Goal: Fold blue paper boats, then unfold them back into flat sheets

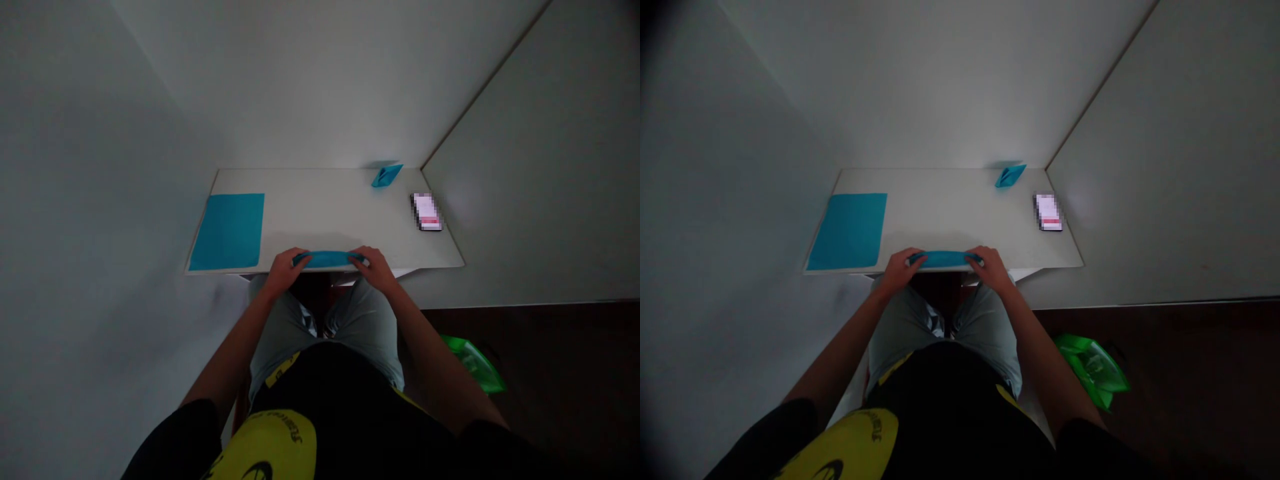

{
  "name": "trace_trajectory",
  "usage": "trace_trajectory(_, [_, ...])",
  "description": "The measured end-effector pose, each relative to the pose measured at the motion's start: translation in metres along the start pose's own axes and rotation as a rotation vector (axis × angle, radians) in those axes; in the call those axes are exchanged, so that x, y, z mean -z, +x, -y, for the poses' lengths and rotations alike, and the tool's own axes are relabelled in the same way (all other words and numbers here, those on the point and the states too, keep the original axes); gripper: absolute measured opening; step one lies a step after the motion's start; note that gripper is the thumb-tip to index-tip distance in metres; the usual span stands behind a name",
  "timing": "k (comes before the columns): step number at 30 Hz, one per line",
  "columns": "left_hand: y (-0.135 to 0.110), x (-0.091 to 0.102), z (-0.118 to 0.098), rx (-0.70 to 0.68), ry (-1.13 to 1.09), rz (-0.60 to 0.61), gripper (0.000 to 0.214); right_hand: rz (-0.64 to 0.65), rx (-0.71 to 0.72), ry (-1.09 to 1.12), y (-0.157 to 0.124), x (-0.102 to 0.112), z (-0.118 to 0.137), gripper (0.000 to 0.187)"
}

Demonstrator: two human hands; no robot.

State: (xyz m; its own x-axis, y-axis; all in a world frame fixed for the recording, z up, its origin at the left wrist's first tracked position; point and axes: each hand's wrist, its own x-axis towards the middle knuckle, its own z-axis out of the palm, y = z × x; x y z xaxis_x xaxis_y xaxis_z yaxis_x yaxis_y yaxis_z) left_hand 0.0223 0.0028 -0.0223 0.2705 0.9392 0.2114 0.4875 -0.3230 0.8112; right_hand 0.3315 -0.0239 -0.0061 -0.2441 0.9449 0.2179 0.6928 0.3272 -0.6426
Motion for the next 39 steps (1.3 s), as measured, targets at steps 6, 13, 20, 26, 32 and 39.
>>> trace_trajectory(6, [0.053,0.016,-0.011,0.131,-0.09,-0.178,0.031,-0.106,-0.161,0.188,0.062,-0.001,-0.012,0.037])
trace_trajectory(13, [0.048,-0.017,0.022,0.097,0.254,-0.149,0.044,-0.158,-0.084,-0.158,0.059,-0.03,-0.033,0.058])
trace_trajectory(20, [0.014,-0.01,0.037,-0.191,0.362,0.069,0.03,0.102,0.173,-0.212,0.023,-0.021,-0.035,0.037])
trace_trajectory(26, [-0.015,0.011,0.049,-0.379,0.388,0.292,0.062,0.272,0.281,-0.19,-0.004,0.0,-0.049,0.064])
trace_trajectory(32, [-0.007,0.018,0.055,-0.368,0.362,0.381,0.046,0.389,0.259,-0.073,0.0,0.013,-0.063,0.052])
trace_trajectory(39, [0.011,0.023,0.047,-0.243,0.323,0.409,0.03,0.338,0.202,0.011,0.008,0.013,-0.058,0.035])
